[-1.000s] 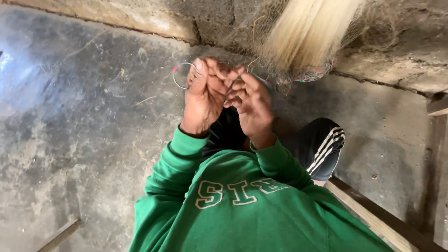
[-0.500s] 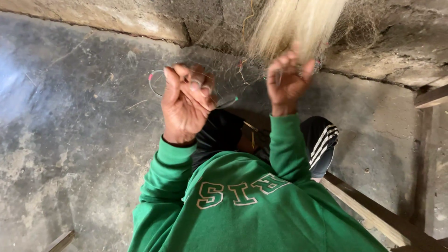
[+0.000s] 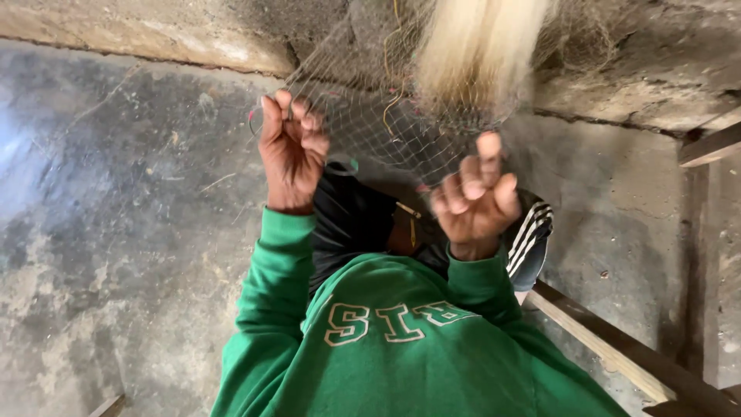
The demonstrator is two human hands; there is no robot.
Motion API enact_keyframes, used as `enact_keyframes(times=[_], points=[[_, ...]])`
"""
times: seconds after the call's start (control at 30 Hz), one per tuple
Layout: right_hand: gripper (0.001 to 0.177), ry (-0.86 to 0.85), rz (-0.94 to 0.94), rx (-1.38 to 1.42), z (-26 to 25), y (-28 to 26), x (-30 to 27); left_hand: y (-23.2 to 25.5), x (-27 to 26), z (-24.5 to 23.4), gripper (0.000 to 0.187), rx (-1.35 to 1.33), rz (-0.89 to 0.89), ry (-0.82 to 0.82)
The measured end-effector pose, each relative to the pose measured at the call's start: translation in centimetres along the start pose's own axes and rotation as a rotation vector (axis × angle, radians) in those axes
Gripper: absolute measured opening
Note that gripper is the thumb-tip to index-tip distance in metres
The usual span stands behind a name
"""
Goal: Repairing and untangling a fine-mesh fishing net using hands and scissors
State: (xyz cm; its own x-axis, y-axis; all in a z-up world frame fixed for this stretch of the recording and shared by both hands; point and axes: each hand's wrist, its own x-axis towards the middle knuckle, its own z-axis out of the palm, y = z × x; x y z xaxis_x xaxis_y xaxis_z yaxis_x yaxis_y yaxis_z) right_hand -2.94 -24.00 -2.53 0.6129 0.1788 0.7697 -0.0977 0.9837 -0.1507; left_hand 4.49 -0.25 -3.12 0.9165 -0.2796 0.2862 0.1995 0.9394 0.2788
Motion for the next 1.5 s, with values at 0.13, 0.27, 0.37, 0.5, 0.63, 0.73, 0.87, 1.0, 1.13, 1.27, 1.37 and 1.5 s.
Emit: enact_keyframes(times=[0.13, 0.27, 0.37, 0.5, 0.63, 0.73, 0.87, 1.0, 1.13, 1.27, 1.37, 1.5], points=[[0.052, -0.051, -0.004, 0.047, -0.2, 3.4, 0.0, -2.0, 0.1, -0.6, 0.027, 0.109, 0.037, 0.218], [0.051, 0.093, -0.026, -0.083, -2.1, 6.0, -1.2, -8.0, -3.6, -3.1, 0.043, 0.410, -0.190, 0.503], [0.052, 0.223, -0.033, -0.204, -2.1, 7.1, -1.4, -9.3, -4.8, -2.8, 0.031, -0.189, -0.504, 0.519], [0.050, 0.290, -0.026, -0.290, -3.2, 7.1, -2.4, -9.5, -5.6, -0.6, 0.015, -1.108, -0.904, 0.445], [0.052, 0.286, -0.106, -0.522, -3.0, 7.1, -2.5, -9.2, -4.7, 1.6, 0.015, -1.548, -1.033, 0.152], [0.051, 0.269, -0.139, -0.563, -2.9, 7.3, -2.7, -8.9, -3.8, 2.1, 0.044, -0.361, -0.430, -0.011], [0.048, 0.250, -0.136, -0.500, -3.2, 6.9, -2.7, -6.7, -2.9, 2.9, 0.073, 0.296, -0.125, -0.118], [0.047, 0.247, -0.172, -0.454, -3.2, 7.1, -2.5, -6.4, -3.4, 4.7, 0.045, 0.156, 0.072, -0.257], [0.046, 0.234, -0.186, -0.511, -3.9, 7.2, -2.8, -6.0, -3.7, 6.1, 0.044, 0.154, 0.112, -0.315], [0.046, 0.182, -0.146, -0.377, -3.9, 6.7, -2.3, -5.5, -4.5, 5.8, 0.043, 0.159, 0.102, -0.247], [0.055, 0.123, -0.071, -0.142, -2.0, 6.9, -0.5, -5.0, -4.9, 5.7, 0.043, 0.136, 0.077, -0.225], [0.059, 0.186, 0.087, 0.020, -4.0, 6.9, -0.4, -4.6, -5.3, 5.6, 0.044, 0.117, 0.033, -0.216]])
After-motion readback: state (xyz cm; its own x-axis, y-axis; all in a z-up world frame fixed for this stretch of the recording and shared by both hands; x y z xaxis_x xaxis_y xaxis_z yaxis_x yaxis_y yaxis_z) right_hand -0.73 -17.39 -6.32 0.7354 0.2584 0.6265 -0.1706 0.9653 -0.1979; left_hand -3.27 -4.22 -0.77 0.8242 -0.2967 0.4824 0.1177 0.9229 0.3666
